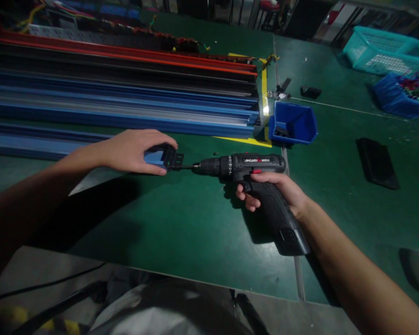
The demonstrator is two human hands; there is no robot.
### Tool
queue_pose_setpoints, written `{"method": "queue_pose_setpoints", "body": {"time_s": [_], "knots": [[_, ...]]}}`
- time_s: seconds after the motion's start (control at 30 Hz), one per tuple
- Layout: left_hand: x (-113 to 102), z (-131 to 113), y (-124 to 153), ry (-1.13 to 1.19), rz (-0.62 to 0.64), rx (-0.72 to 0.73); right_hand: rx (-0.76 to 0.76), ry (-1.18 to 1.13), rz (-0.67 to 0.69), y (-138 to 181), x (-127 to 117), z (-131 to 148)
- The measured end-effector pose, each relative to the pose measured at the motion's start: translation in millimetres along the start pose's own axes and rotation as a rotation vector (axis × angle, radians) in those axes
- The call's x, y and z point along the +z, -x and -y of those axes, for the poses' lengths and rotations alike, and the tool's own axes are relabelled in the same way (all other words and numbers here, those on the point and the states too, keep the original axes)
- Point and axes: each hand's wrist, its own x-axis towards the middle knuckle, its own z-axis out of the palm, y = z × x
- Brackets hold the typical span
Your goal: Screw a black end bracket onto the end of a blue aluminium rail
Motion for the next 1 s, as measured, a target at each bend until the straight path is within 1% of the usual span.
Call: {"method": "queue_pose_setpoints", "body": {"time_s": [0.13, 0.23, 0.37, 0.6, 0.83, 1.0], "knots": [[-0.3, 0.3, 0.6, -0.005, 0.004, 0.003, -0.002, 0.012, 0.013, 0.0, 0.8, 0.6], [-0.7, 0.5, 1.1, -0.002, 0.002, 0.014, -0.01, 0.032, 0.001, 1.1, 1.4, 1.3], [0.4, 2.0, 0.4, -0.004, -0.005, 0.012, 0.004, 0.005, -0.014, 1.5, 1.7, 1.4], [1.3, 2.5, -0.4, 0.001, -0.003, 0.007, 0.01, -0.013, 0.03, -2.6, -4.2, -0.2], [0.5, 1.4, -0.2, 0.004, 0.006, -0.003, -0.003, 0.006, 0.039, -2.1, 0.0, 0.2], [0.7, 2.0, 0.2, -0.007, 0.017, -0.012, 0.002, 0.006, 0.012, -1.4, 2.1, 0.6]]}}
